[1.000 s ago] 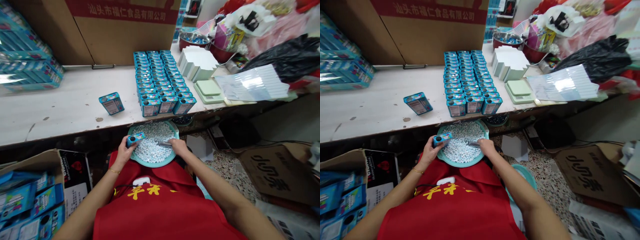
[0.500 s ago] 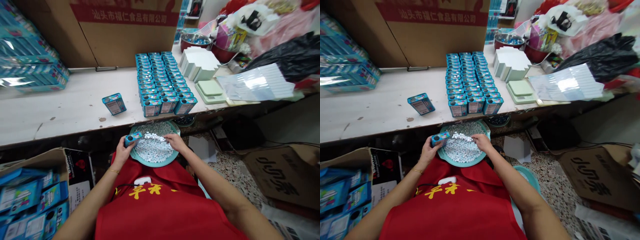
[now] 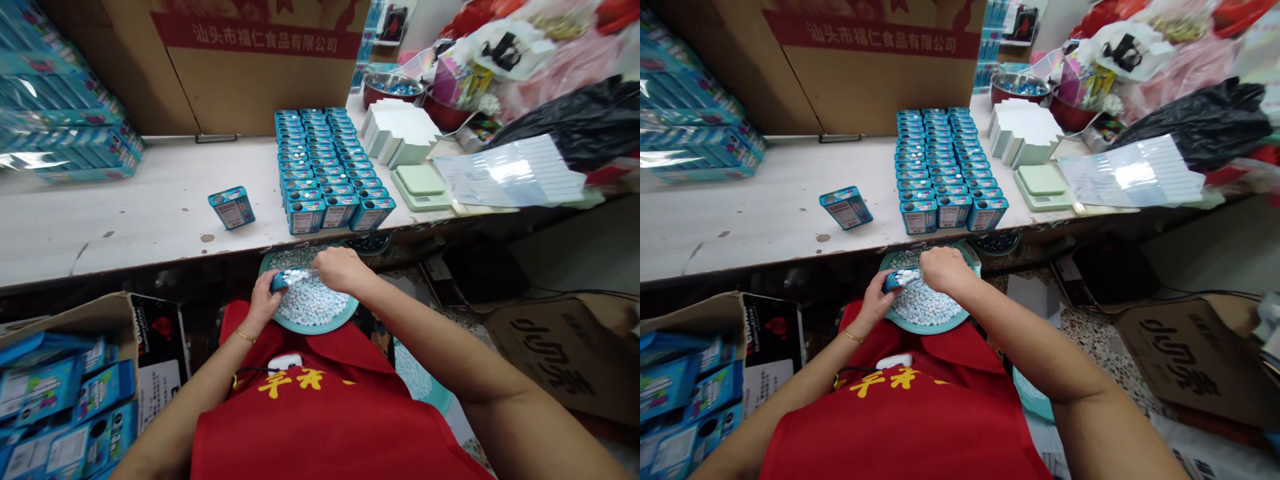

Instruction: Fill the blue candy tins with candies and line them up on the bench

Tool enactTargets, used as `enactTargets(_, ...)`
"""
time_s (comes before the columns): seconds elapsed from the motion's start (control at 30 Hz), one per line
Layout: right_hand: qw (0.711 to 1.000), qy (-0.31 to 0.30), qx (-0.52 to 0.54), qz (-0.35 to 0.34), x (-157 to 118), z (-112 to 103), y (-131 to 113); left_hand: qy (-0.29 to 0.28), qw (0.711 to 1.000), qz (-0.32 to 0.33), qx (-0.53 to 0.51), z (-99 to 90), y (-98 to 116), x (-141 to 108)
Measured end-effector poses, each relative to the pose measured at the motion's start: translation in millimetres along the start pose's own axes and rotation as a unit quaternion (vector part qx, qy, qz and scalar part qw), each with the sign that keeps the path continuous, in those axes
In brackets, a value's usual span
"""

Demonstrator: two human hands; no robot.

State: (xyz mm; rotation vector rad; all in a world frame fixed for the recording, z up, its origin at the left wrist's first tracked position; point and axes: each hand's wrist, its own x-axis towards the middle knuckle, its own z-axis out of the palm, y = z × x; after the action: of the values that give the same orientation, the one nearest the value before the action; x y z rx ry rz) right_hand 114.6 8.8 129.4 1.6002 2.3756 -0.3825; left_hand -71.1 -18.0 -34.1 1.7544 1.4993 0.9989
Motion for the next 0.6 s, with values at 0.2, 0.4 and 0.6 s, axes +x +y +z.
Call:
enactTargets(0.2,1.0,0.015,-0.023,0.0,-7,-4,4,0.001,0.999,-0.028,-0.03,1.8,-6,-1)
enactTargets(0.4,0.996,-0.01,0.018,0.089,-22,69,69,0.003,0.996,-0.055,-0.063,-3.4,-13,-1)
enactTargets(0.6,0.982,-0.013,0.135,0.132,18,161,41,0.02,0.992,-0.073,-0.099,-7.8,-13,-2)
